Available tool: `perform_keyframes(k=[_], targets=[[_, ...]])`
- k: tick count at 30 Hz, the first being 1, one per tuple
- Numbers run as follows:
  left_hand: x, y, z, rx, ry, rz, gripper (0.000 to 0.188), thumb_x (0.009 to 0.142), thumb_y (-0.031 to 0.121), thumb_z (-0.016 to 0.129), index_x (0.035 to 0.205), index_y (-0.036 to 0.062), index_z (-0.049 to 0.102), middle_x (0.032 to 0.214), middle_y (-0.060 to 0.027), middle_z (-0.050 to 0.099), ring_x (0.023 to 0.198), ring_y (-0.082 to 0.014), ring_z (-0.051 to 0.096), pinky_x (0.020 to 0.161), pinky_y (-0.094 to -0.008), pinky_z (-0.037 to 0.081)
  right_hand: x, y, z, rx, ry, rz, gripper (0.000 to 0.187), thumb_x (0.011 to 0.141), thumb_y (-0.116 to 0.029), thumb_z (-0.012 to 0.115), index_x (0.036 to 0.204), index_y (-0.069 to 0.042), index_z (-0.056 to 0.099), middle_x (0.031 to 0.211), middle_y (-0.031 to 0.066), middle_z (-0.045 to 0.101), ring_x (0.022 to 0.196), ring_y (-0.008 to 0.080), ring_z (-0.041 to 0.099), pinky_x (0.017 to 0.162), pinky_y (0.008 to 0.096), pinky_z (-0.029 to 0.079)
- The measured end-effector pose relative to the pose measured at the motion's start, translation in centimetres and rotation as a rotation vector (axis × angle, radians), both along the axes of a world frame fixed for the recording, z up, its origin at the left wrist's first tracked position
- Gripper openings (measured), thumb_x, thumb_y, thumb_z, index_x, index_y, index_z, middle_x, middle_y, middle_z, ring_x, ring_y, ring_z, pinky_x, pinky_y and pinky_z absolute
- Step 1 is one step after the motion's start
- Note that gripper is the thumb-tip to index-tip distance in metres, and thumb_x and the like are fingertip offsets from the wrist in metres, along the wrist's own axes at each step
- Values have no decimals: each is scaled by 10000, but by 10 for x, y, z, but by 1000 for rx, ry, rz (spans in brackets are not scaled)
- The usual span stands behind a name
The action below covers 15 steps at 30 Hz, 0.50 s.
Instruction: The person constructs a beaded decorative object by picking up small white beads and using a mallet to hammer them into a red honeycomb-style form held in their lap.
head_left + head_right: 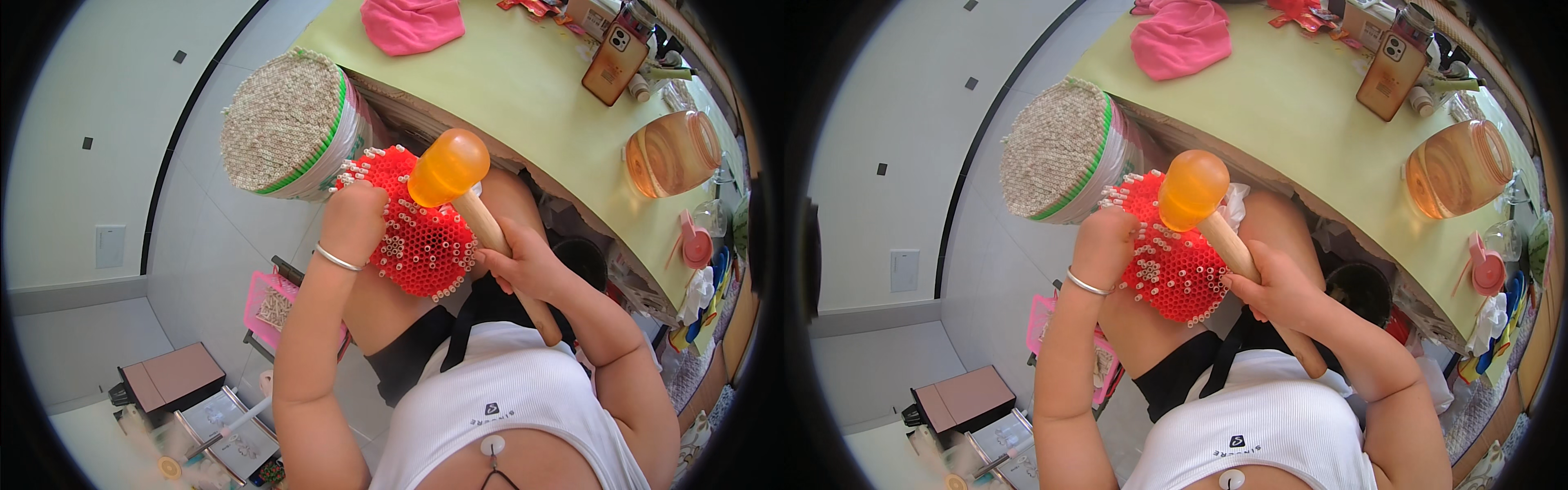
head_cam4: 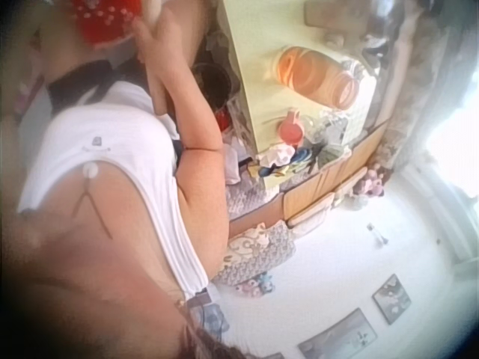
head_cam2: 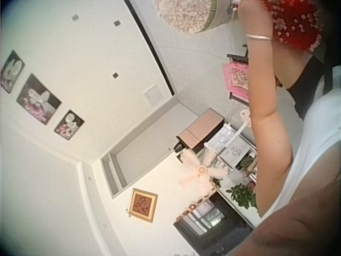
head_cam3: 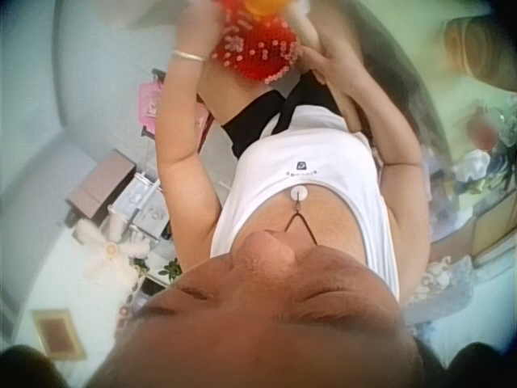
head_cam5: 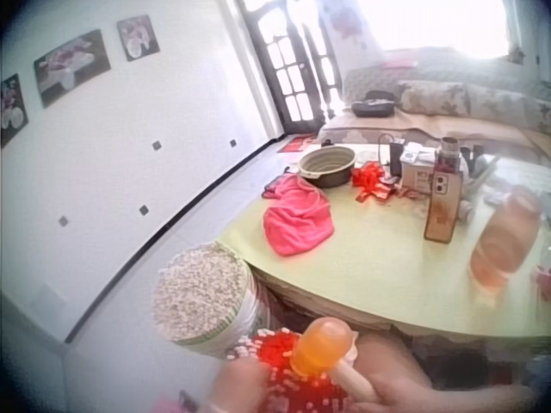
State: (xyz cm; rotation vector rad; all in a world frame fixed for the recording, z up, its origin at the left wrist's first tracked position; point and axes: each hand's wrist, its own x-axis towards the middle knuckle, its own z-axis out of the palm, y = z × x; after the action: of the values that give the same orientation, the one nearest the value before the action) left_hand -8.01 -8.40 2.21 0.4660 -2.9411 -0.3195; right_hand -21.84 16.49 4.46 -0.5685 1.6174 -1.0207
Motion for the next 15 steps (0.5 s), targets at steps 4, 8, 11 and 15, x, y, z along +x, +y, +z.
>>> perform_keyframes(k=[4, 8, 11, 15], targets=[[-4, -7, 6, 55, -44, -53, 43, 766, 13, 666, 768, 29, 706, 756, -187, 654, 738, -372, 644, 670, -442, 519, 2, -2, 2, -13, 10, 1, 260, 973, -162, 650, 1138, 1, 532, 681, 3, 543, 497, 78, 521, 466, 252, 440], [-5, -12, 3, 105, -37, -30, 89, 775, 29, 699, 851, 32, 745, 761, -191, 679, 653, -327, 657, 621, -403, 525, 4, -1, 2, -35, 53, 8, 246, 973, -212, 660, 1037, -17, 525, 693, 21, 548, 495, 98, 524, 457, 269, 448], [2, -5, 5, 444, 64, 159, 161, 782, 53, 719, 933, 22, 764, 738, -165, 686, 582, -256, 656, 581, -367, 528, 3, -2, 7, -42, 106, 39, 269, 966, -228, 676, 1025, -14, 525, 705, 30, 564, 502, 96, 535, 459, 271, 453], [24, -6, 7, 776, 226, 440, 276, 825, 110, 755, 1081, 8, 750, 699, -101, 674, 514, -130, 605, 513, -281, 493, 4, -14, 36, -61, 207, 135, 307, 943, -256, 698, 1008, -10, 524, 726, 91, 610, 541, 197, 596, 510, 329, 489]])
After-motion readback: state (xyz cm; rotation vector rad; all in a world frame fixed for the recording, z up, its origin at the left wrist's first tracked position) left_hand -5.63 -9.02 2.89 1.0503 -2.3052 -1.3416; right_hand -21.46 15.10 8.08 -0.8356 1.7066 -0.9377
